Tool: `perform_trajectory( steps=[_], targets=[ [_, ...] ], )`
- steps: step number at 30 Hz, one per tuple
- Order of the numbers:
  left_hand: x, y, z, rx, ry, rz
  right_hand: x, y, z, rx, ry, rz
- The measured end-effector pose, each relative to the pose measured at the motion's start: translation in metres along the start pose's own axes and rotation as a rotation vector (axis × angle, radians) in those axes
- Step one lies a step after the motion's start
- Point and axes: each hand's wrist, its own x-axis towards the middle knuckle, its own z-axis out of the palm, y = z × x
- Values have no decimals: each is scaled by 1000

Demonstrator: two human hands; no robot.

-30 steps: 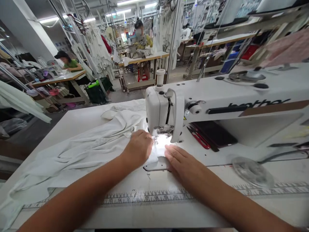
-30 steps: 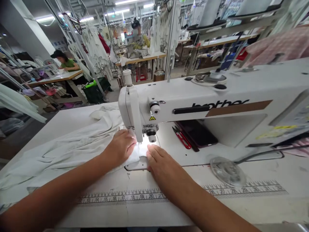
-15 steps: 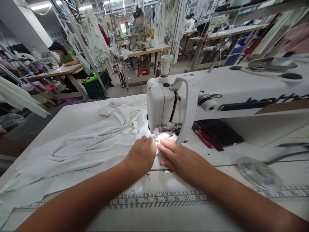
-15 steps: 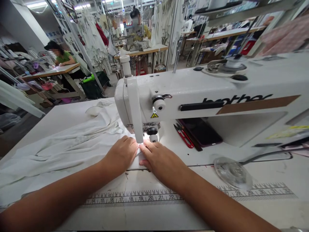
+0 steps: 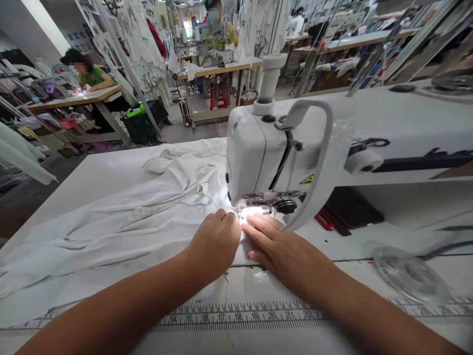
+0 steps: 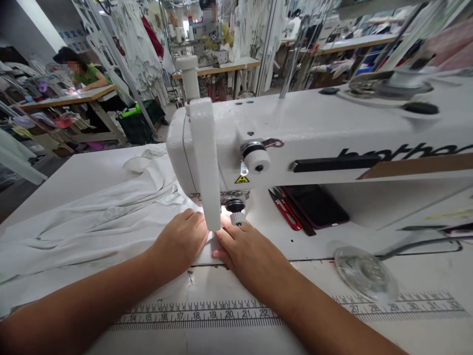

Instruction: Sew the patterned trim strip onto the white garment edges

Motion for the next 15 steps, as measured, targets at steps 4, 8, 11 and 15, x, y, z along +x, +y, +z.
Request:
perform_trajectory(
  steps=[4,8,11,15],
  targets=[
    [1,0,-2,15,-44,5,1,-2,-3,3,12,-13],
    [2,-1,-4,6,-61,-3,2,-2,-4,11,32,-9],
    [3,-2,-3,-2,-57,-5,2,-3,-4,15,60,-7],
    [3,-1,-2,13,-33,-3,4,-3,-6,39,55,9]
  ],
)
